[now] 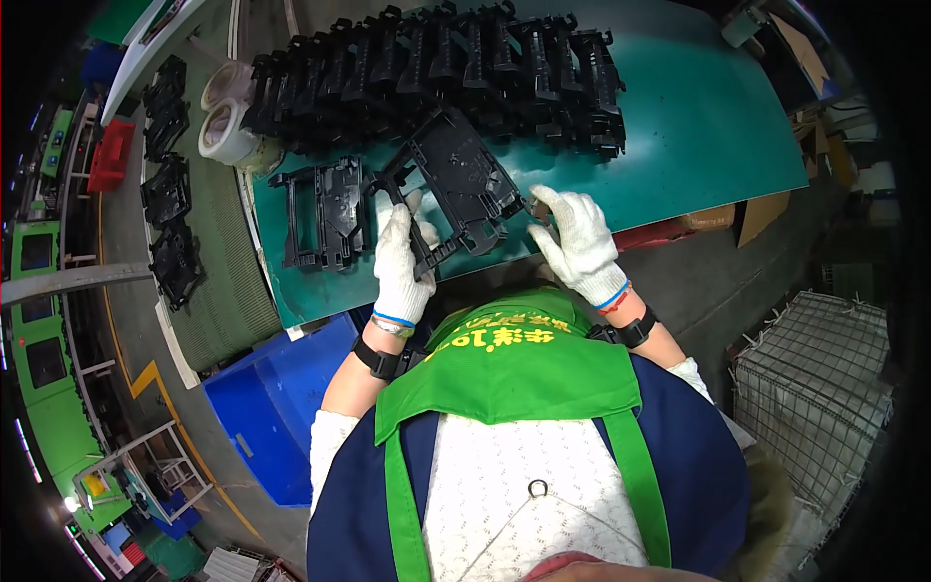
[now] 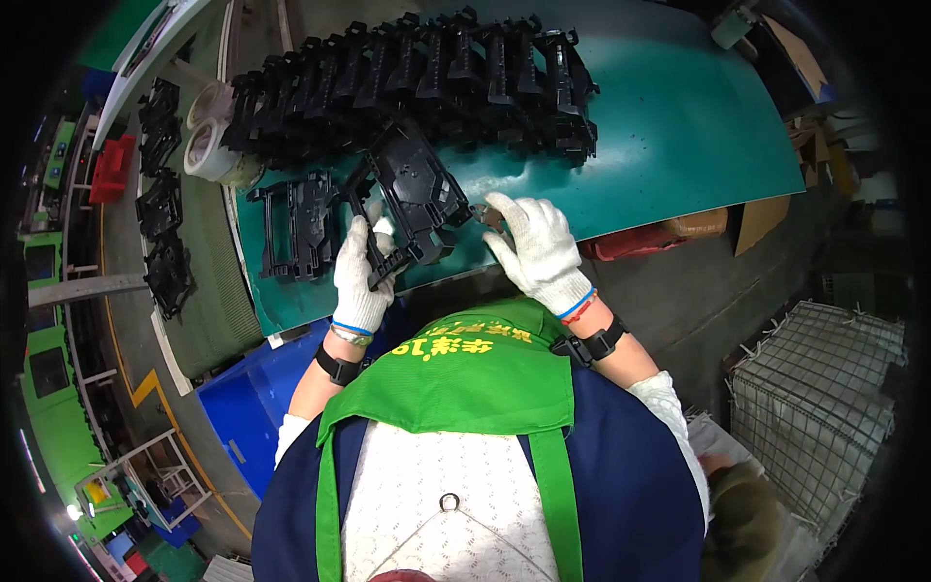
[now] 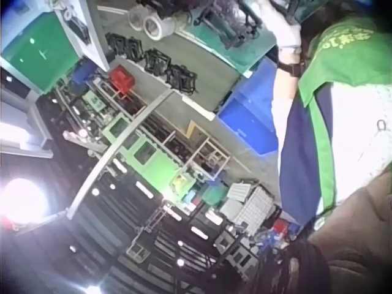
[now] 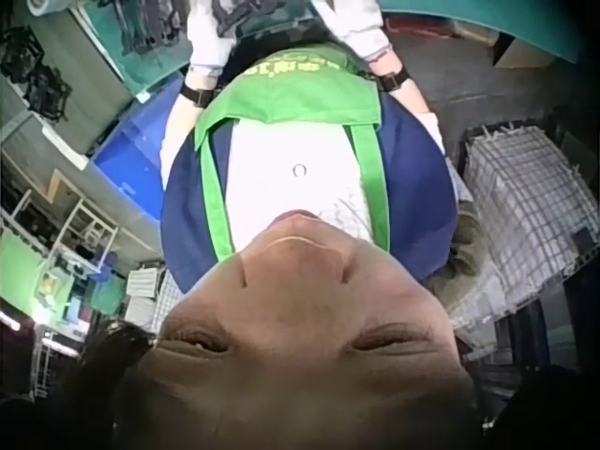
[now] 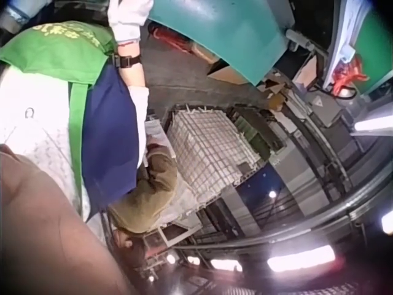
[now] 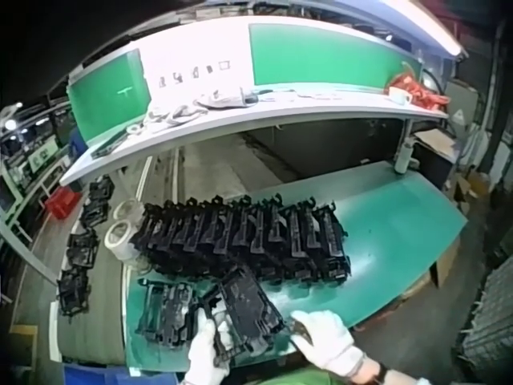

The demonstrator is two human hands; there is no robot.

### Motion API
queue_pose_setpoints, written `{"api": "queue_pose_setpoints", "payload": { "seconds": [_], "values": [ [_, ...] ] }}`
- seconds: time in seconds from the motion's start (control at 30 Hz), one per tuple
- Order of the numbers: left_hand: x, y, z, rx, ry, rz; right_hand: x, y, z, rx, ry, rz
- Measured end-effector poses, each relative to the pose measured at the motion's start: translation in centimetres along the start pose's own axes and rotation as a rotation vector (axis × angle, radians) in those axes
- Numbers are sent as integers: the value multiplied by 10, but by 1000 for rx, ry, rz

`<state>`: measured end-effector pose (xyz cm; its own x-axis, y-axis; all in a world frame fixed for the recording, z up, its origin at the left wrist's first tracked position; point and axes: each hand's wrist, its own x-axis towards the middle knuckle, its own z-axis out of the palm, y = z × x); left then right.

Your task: The person picks up plastic components from a conveyor belt, trims them using shears, and stacks them on a table before placing the stack into a large storage container.

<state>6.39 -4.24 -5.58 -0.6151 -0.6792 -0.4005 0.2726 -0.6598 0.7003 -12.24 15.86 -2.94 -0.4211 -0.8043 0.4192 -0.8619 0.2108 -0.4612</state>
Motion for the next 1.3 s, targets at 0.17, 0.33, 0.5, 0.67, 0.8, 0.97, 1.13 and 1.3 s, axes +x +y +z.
{"api": "queue_pose_setpoints", "payload": {
  "seconds": [0.17,0.33,0.5,0.67,0.8,0.97,1.13,1.3],
  "values": [
    [0,2,2,83,39,-19,-7,4,5,214,-139,155],
    [-8,9,2,417,91,20,-16,20,3,582,-151,647],
    [7,-14,-11,732,121,-49,15,-29,-25,474,-451,98],
    [-5,-7,8,752,130,112,33,-51,11,241,-494,-282],
    [-18,55,-20,1482,-177,241,41,-50,15,100,-785,-25],
    [7,164,-53,1764,315,479,-1,-31,3,404,-556,81],
    [49,178,-174,1576,59,341,-18,-20,-15,685,-420,365],
    [-13,167,-40,1043,-141,104,-51,3,-85,900,-320,667]
  ]
}}
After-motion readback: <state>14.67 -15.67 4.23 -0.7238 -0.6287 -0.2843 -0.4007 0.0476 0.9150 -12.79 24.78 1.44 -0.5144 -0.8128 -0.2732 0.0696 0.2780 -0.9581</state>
